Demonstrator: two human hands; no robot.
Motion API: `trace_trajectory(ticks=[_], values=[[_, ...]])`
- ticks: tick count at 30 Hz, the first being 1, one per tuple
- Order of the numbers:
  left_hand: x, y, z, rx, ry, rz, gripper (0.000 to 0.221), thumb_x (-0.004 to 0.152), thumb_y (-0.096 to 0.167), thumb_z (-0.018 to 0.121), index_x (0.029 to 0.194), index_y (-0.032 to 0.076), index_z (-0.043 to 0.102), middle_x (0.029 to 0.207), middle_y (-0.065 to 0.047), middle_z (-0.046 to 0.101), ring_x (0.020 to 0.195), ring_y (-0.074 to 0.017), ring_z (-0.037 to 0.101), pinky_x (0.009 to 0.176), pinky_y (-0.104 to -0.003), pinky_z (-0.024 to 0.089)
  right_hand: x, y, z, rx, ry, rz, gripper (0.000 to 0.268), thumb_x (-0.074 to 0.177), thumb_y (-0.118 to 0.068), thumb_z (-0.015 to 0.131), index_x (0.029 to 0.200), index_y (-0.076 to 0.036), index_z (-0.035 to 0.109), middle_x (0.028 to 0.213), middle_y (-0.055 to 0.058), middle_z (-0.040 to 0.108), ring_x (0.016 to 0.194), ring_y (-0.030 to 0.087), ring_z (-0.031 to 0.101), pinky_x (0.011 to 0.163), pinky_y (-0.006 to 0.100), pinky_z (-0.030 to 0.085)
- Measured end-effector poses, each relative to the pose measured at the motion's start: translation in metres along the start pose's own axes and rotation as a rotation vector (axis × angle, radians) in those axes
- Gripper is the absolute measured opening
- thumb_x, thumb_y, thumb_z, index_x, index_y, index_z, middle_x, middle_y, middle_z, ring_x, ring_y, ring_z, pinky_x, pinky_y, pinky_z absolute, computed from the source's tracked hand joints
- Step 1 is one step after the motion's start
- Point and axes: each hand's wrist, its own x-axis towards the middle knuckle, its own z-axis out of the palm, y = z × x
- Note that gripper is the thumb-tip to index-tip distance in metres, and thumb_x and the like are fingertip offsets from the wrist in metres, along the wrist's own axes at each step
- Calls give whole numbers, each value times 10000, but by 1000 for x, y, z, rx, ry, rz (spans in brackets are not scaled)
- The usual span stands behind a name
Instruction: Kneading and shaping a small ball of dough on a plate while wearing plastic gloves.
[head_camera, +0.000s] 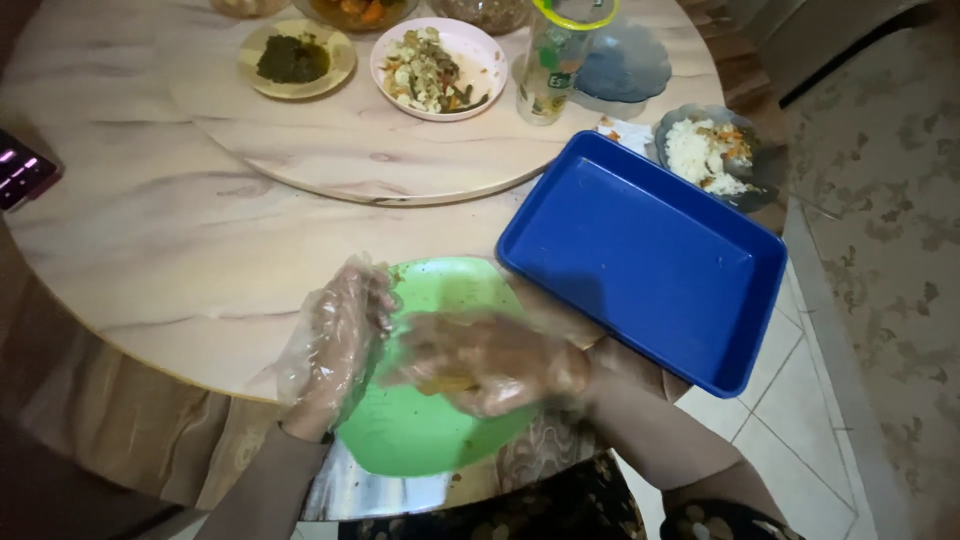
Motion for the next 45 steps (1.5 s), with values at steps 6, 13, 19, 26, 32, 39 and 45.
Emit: trace_trajectory(ticks=[6, 13, 19, 26, 32, 39, 45], values=[[-17, 29, 0, -89, -113, 12, 397, 1056, 461, 406, 950, 149, 626, 747, 18, 619, 566, -92, 504, 522, -246, 405, 26, -25, -10, -47, -618, 662, 683, 745, -696, 561, 1229, -228, 667, 1651, 107, 240, 1451, 357, 311, 1114, 601, 291], [-21, 71, 14, 9, 37, -227, 412, 1089, 349, 415, 914, 74, 666, 713, -108, 665, 568, -173, 575, 453, -268, 445, 40, 5, 17, -48, -477, 744, 300, 922, -547, 634, 904, -252, 583, 719, -71, 537, 603, 129, 449, 660, 337, 433], [-16, 63, 12, 165, 17, -237, 446, 1064, 441, 455, 909, 86, 675, 731, -102, 666, 605, -167, 584, 474, -297, 473, 52, 20, 14, 62, -564, 904, 289, 994, -462, 597, 893, -193, 567, 665, -47, 502, 611, 136, 499, 803, 365, 480], [-19, 82, 9, 202, -34, -268, 460, 1030, 445, 485, 818, 104, 710, 670, -109, 688, 539, -206, 640, 428, -303, 500, 13, 29, 32, 254, -65, 772, 323, 963, -414, 691, 865, -107, 669, 719, 75, 644, 718, 253, 706, 862, 484, 590], [-15, 51, 11, 138, 19, -186, 459, 1041, 432, 419, 925, 71, 677, 750, -101, 652, 580, -198, 595, 417, -305, 465, 21, 8, 6, 447, 330, 206, 186, 979, -206, 681, 940, -24, 666, 858, 56, 542, 834, 165, 551, 776, 373, 515], [-17, 43, 9, 99, -29, -68, 427, 1052, 419, 413, 933, 90, 658, 739, -102, 633, 560, -206, 591, 407, -273, 444, 28, 10, 2, 32, 201, -31, 332, 784, -162, 850, 726, -158, 523, 748, -37, 477, 751, 159, 545, 773, 302, 532], [-27, 60, 8, 26, -64, -161, 434, 1057, 459, 398, 991, 105, 641, 711, -78, 597, 557, -168, 542, 429, -244, 428, 12, 23, 32, 456, 435, 109, 107, 973, -200, 707, 906, -134, 655, 773, -31, 471, 709, 94, 511, 734, 288, 507]])
